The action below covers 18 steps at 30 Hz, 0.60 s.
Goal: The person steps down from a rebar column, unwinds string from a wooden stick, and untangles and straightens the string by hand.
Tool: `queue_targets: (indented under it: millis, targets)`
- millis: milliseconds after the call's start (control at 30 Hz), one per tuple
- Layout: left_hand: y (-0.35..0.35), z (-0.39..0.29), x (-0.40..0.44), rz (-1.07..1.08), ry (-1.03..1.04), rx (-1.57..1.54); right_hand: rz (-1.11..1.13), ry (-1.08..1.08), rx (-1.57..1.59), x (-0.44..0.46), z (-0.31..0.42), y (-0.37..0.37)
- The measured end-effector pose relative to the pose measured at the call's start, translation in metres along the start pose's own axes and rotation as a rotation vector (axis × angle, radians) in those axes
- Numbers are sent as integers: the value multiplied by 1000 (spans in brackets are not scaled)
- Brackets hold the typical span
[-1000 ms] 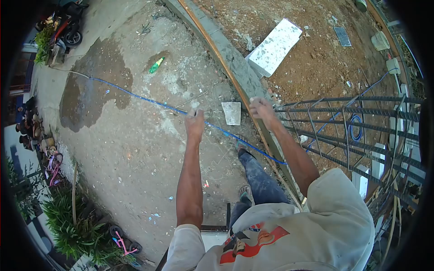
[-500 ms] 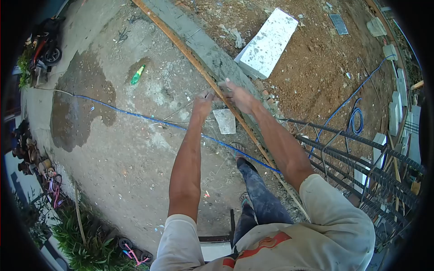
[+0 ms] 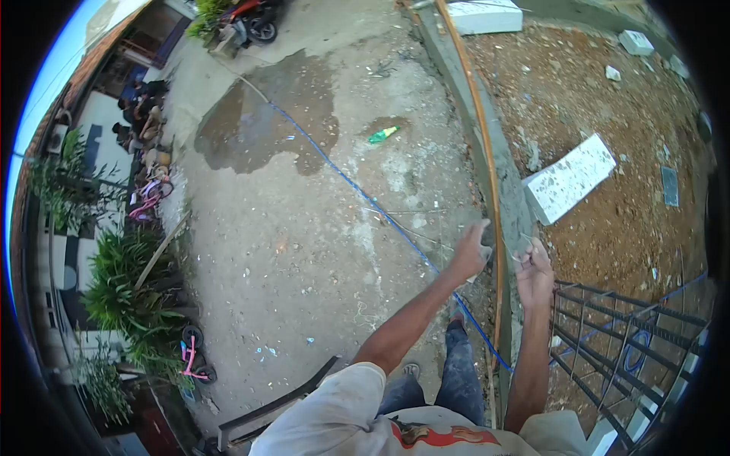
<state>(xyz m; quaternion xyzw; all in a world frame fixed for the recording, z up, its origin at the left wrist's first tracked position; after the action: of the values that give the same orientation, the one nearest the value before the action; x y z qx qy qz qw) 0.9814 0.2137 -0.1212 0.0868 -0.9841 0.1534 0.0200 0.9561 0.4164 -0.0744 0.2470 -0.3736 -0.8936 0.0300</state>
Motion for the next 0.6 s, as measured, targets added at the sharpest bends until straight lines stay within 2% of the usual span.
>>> queue_targets:
  millis: [100,167,200,333,367,400,433,500,533,600]
  targets:
    - [-3,-113,-64,147,210,-155,115,32,109,-100,-5,29]
    - [5,-141,-112,243,242,-210,36,46,75,-174,-2,66]
    - [4,-156,-137,277,282,-258,80,55,71,-202,-2,69]
    - [-14,-159,-235,330,262,-55,278,-35,77,-309,8,49]
    - [-23,-164,-262,380,183,-140,332,-54,28,-333,12,37]
    - [-33,-169,-289,434,100,-226,500,-60,46,-354,17,22]
    - [-50,-177,-312,444,123,-222,508,-84,44,-382,20,20]
    - [-78,-189,-354,423,182,-74,128,-188,-175,-448,43,9]
    - [-85,-191,-370,428,195,-73,130,-201,-175,-478,55,-6]
    - [-102,-186,-394,359,265,92,338,-257,-210,-527,83,-36]
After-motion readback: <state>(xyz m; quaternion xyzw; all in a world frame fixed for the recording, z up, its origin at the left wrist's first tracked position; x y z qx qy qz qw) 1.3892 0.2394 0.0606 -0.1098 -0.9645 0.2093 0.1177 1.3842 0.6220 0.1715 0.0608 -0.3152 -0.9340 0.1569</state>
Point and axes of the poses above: each hand's wrist, its own x-axis towards the middle knuckle, its own y-axis out of the palm, z = x × y, the point moved 3 cm from there along x, towards the middle knuckle, and after that the axes turned 9 degrees about -x, right-handed, at the moved point
